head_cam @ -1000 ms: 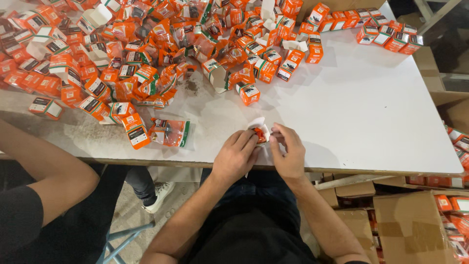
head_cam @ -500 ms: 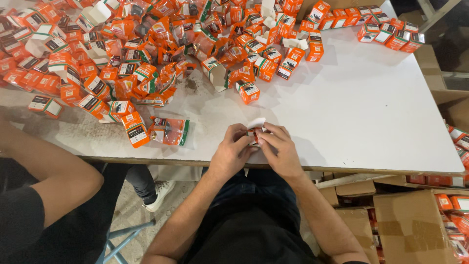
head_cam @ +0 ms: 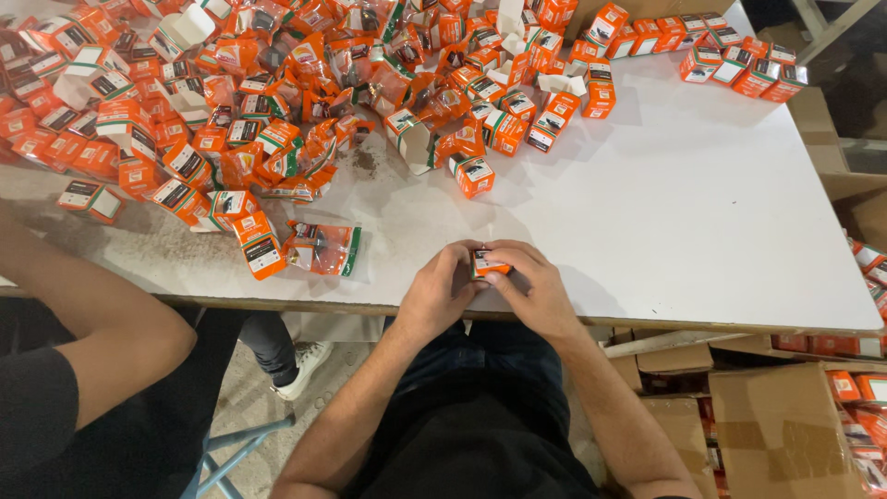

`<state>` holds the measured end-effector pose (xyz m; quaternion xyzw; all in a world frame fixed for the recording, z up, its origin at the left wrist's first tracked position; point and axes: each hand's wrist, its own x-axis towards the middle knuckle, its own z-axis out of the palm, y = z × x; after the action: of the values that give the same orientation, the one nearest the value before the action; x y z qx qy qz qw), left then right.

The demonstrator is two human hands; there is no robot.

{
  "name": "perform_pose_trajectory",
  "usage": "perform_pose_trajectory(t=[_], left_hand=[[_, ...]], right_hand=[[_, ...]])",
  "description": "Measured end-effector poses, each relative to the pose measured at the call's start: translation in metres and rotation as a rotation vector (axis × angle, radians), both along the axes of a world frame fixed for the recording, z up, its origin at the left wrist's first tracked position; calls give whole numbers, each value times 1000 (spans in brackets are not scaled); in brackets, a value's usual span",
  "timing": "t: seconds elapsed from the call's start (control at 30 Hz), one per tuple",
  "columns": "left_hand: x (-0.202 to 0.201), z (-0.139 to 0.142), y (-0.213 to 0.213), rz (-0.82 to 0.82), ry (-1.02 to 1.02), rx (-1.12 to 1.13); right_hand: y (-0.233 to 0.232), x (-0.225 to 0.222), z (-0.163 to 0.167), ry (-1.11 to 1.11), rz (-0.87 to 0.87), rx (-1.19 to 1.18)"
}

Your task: The person picks up flat or collapsed small orange cardboard boxes from a large pile on the table and folds them by hand, pressing the flaps to form open cartons, then places the folded boxes back onto the table pile. The person repeats this folding cycle continuously throughout the episode.

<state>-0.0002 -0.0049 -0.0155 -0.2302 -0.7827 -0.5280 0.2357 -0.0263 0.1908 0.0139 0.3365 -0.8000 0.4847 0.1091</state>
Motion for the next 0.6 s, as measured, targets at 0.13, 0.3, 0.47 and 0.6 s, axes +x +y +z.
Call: perform_pose_trajectory(t=[0.13, 0.3, 0.47, 0.6], left_hand=[[3, 7, 0, -17, -90, -2], [8, 19, -2, 22, 81, -77], [10, 26, -4, 47, 218, -284], [20, 32, -40, 133, 333, -445]], right_hand=[[-2, 2, 1, 17, 1, 9], [-4, 12, 9, 228, -10, 166], [-1, 18, 6, 469, -118, 402], [19, 11, 5, 418, -219, 383]])
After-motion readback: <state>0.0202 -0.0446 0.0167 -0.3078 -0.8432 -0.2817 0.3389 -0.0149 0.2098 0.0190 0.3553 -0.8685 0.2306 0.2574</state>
